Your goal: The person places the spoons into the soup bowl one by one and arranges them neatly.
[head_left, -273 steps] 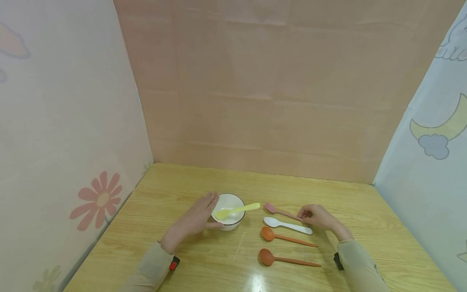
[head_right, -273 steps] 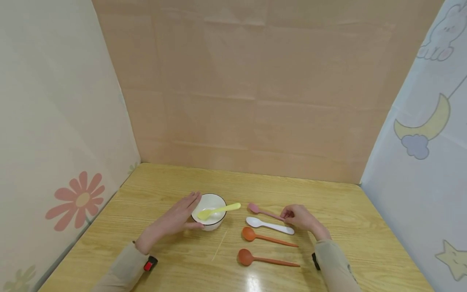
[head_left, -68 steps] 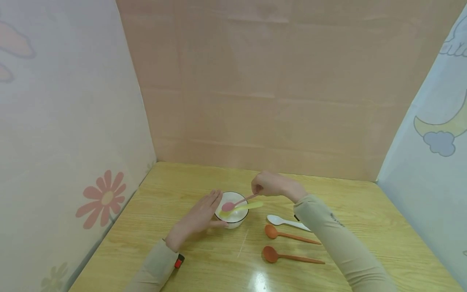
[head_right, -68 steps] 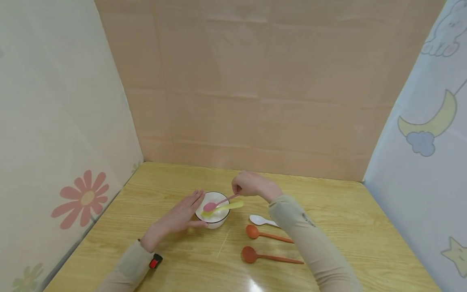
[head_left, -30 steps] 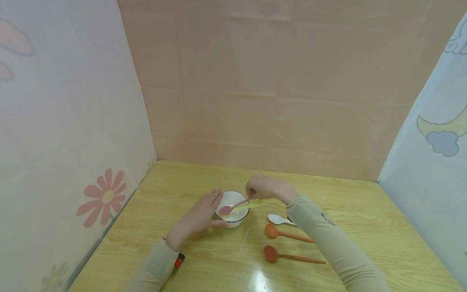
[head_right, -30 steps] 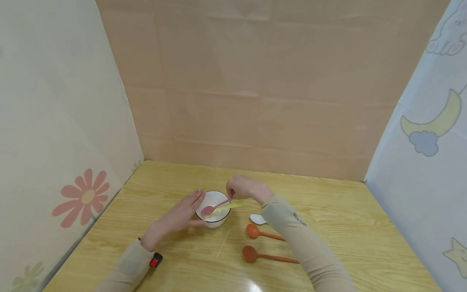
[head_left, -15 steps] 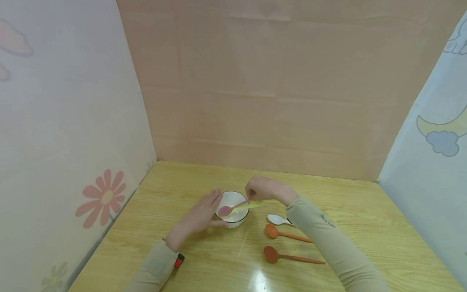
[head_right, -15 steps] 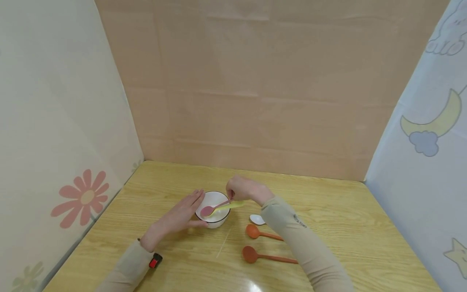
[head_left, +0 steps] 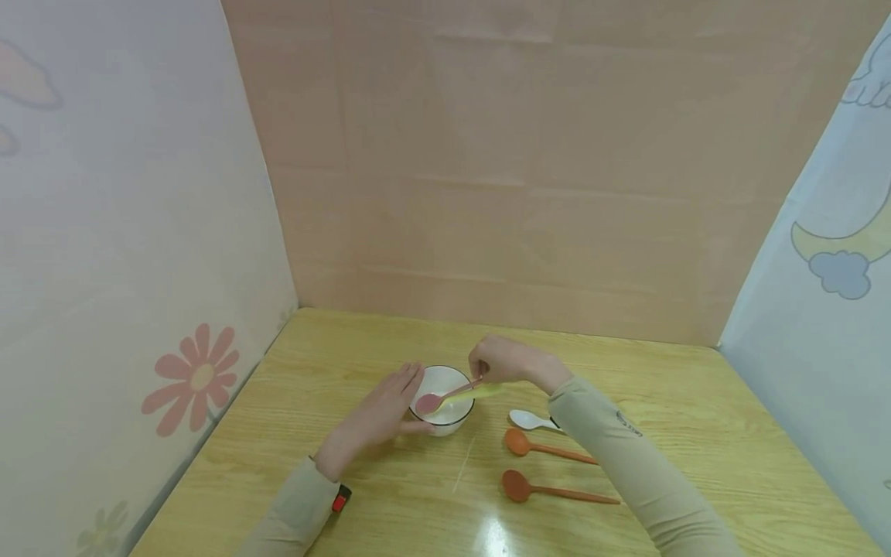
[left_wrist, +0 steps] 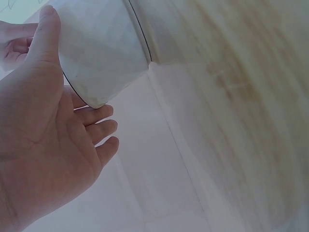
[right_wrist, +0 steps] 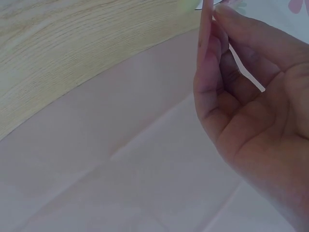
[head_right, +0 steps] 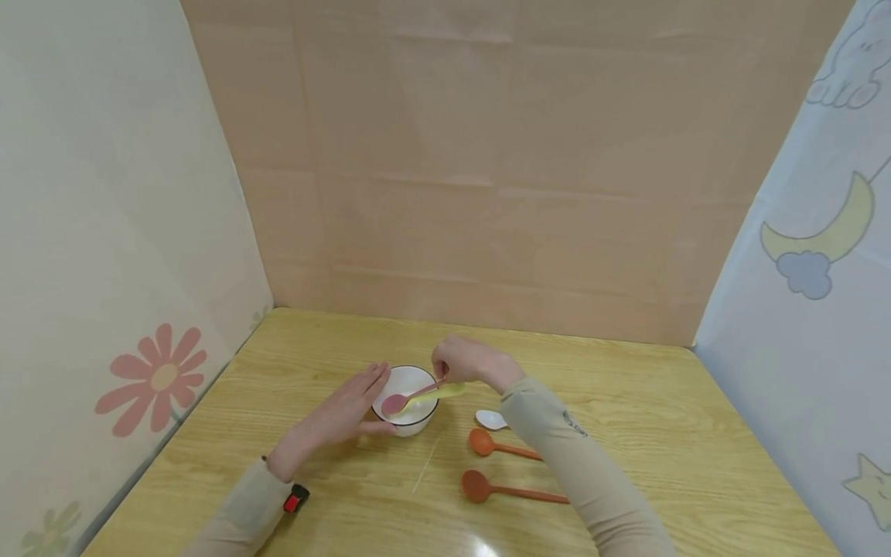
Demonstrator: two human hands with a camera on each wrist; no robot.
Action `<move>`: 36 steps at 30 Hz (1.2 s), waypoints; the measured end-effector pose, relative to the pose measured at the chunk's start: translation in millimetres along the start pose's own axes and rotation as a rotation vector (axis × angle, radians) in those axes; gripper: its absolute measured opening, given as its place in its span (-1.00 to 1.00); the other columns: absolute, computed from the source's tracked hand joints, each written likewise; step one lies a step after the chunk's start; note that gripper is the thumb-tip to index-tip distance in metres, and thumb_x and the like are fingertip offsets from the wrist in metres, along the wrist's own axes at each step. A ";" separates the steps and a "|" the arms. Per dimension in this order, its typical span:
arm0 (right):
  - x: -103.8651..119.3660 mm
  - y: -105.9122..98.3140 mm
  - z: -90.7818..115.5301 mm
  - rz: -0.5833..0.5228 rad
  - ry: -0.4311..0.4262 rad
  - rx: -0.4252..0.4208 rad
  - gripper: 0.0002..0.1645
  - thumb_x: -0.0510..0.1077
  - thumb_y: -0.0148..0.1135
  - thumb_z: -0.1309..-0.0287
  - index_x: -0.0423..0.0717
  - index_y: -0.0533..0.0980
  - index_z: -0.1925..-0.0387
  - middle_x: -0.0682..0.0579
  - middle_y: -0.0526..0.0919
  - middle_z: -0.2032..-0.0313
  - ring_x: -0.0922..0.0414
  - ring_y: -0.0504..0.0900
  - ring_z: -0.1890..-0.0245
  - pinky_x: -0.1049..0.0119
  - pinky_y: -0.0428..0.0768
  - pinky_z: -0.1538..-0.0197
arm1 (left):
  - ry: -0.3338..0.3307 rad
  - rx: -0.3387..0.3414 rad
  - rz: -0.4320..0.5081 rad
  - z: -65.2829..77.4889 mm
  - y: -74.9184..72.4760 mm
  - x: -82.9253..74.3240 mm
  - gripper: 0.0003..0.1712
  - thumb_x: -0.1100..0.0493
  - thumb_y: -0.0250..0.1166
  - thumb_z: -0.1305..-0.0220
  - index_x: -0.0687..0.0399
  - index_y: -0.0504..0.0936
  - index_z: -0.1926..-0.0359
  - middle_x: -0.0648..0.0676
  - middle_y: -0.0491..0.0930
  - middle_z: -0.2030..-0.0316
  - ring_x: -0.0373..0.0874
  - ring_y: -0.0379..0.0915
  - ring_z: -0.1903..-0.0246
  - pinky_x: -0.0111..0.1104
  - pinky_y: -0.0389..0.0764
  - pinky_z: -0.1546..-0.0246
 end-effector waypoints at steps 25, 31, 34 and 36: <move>-18.8 -26.4 34.0 -0.008 0.013 -0.126 -0.83 -0.46 0.36 0.04 -0.21 0.62 0.39 -0.05 0.70 0.38 0.18 0.58 0.37 0.42 0.58 0.26 | -0.001 0.009 0.013 -0.5 1.9 2.2 0.14 -0.32 0.29 -0.22 0.40 0.10 -0.49 0.37 0.11 -0.50 0.28 -0.01 -0.52 0.06 0.17 -0.50; -22.7 -28.7 45.6 -0.027 0.026 -0.130 -0.85 -0.46 0.34 0.01 -0.26 0.62 0.35 -0.07 0.70 0.37 0.19 0.55 0.37 0.43 0.56 0.26 | 0.001 0.002 0.008 -0.4 1.8 2.9 0.14 -0.31 0.30 -0.21 0.41 0.10 -0.48 0.37 0.11 -0.49 0.28 0.00 -0.51 0.05 0.18 -0.50; -26.9 -28.5 50.3 -0.026 0.022 -0.144 -0.85 -0.45 0.35 0.01 -0.22 0.62 0.37 -0.02 0.68 0.40 0.21 0.55 0.39 0.44 0.55 0.29 | 0.007 -0.005 0.002 -0.3 2.1 2.5 0.15 -0.32 0.31 -0.20 0.41 0.10 -0.48 0.37 0.12 -0.49 0.27 0.00 -0.51 0.05 0.19 -0.50; -31.2 -26.7 53.3 -0.030 0.032 -0.148 -0.84 -0.44 0.36 0.01 -0.20 0.62 0.37 0.02 0.67 0.40 0.23 0.54 0.39 0.45 0.55 0.29 | 0.013 -0.012 -0.004 -0.1 2.5 2.1 0.15 -0.32 0.31 -0.20 0.42 0.11 -0.48 0.38 0.13 -0.49 0.28 0.02 -0.51 0.05 0.20 -0.49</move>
Point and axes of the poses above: each hand's wrist, its own z-axis away from the middle knuckle, its own y-axis out of the palm, x = y × z, the point moved 9 cm from there along -z, towards the middle knuckle
